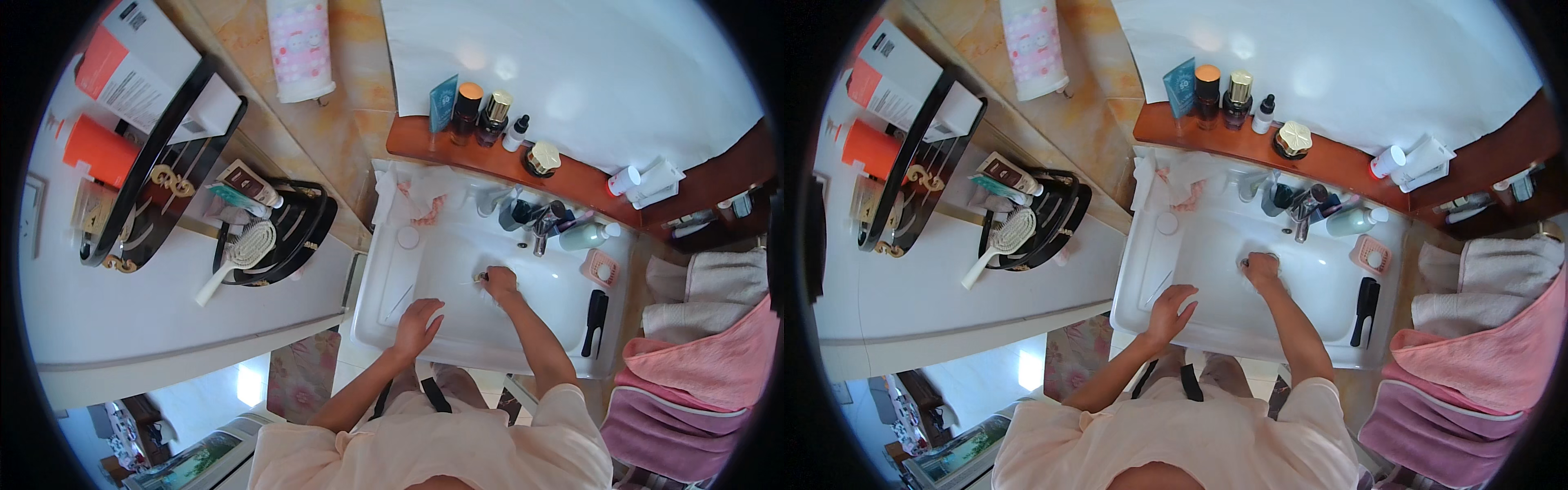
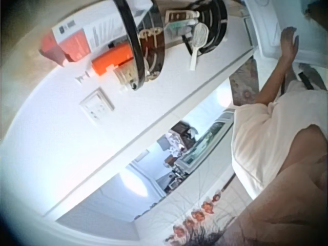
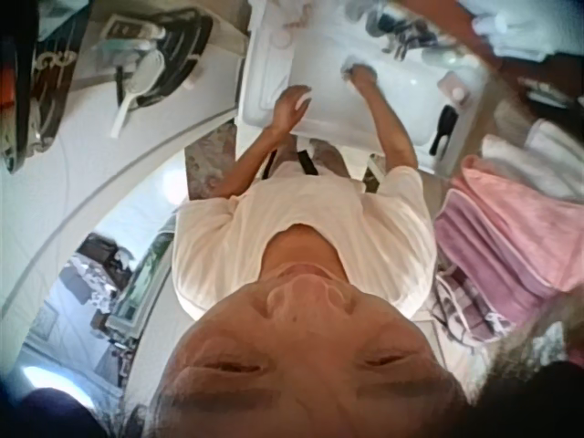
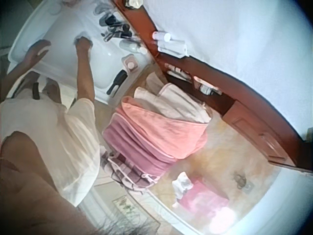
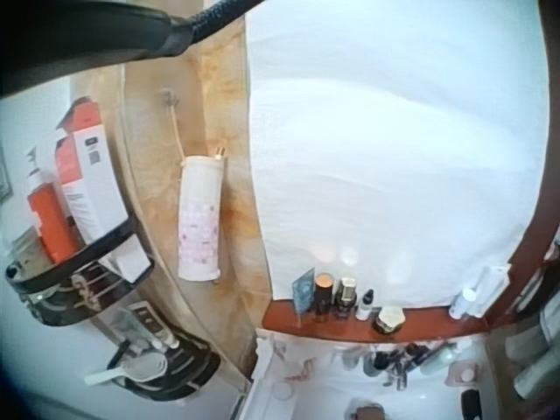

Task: The person wipes various bottles and cosmetic containers with a cloth, placing them on a shelf and around a bathroom sink.

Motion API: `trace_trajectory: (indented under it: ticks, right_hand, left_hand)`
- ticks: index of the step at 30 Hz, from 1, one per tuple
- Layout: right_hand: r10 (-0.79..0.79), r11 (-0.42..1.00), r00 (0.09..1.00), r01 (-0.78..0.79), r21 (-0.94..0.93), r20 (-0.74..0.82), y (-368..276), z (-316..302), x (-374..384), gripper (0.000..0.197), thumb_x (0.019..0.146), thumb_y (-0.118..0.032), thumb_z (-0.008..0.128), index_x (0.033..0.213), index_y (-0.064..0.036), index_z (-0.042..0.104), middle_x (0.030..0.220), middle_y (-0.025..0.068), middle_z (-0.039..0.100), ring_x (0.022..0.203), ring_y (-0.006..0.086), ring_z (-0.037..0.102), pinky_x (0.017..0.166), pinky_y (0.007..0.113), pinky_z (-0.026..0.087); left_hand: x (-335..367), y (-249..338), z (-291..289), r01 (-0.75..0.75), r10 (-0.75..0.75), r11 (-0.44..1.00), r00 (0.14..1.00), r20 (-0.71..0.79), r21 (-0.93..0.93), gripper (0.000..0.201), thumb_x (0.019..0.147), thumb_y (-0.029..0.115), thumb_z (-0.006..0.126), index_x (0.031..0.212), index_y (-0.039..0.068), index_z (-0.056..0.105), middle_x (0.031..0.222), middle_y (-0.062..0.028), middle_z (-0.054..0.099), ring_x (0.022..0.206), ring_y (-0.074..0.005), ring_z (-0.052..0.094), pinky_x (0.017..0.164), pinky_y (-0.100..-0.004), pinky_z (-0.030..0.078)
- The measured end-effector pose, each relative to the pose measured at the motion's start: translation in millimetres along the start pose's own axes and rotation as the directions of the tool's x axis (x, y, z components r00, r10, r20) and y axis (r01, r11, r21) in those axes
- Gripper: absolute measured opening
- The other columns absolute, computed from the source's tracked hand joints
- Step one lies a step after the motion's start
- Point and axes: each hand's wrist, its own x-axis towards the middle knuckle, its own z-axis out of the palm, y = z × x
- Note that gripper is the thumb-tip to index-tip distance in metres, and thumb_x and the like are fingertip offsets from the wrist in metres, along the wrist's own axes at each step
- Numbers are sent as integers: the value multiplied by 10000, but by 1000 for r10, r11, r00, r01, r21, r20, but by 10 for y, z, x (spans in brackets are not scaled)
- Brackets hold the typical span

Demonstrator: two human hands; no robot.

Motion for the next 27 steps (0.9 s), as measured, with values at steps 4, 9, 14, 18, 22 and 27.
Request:
trace_trajectory:
  ticks: [4,9,14,18,22,27]
  right_hand:
    - [-178,976,982,185,118,-65,-454,-935,-485,229,812,-274,664,861,-51,659,776,148,669,765,343,649,690,430,504]
    - [-395,885,912,411,219,-111,-1111,-2043,-1087,212,808,-230,673,891,-38,642,770,169,663,747,358,641,678,434,498]
    - [-557,798,809,584,150,-189,-1716,-2674,-1404,201,805,-212,681,891,-35,642,775,157,674,722,358,644,663,419,506]
    - [-667,672,672,729,130,-321,-2113,-2931,-1522,218,805,-229,700,862,-35,618,783,150,675,711,345,644,636,420,503]
    - [-674,627,642,759,175,-365,-2389,-2984,-1569,243,810,-250,713,864,-35,613,754,136,659,679,329,640,613,399,494]
    - [-647,621,677,735,273,-352,-2359,-2760,-1545,240,818,-256,710,868,-40,619,726,134,650,660,319,640,611,381,490]
  left_hand:
    - [263,167,-105,-38,40,998,999,-26,54,436,804,78,686,1223,48,565,1156,-157,606,1058,-358,579,894,-432,489]
    - [504,509,-383,-89,93,994,993,-66,59,478,796,57,698,1249,42,545,1174,-164,613,1074,-359,587,892,-415,496]
    - [452,770,-897,-61,58,998,990,-128,-18,448,786,13,693,1214,39,562,1133,-156,628,1022,-349,607,866,-398,503]
    - [383,962,-1419,-42,44,999,971,-237,13,447,771,11,701,1197,45,569,1095,-153,640,990,-340,620,849,-375,506]
    - [331,825,-1878,-39,57,998,899,-435,50,438,743,33,729,1159,58,596,1017,-121,662,922,-263,649,811,-337,516]
    - [619,477,-2483,126,-58,989,808,-587,75,394,716,54,760,1071,34,590,890,-119,654,808,-257,634,730,-345,517]
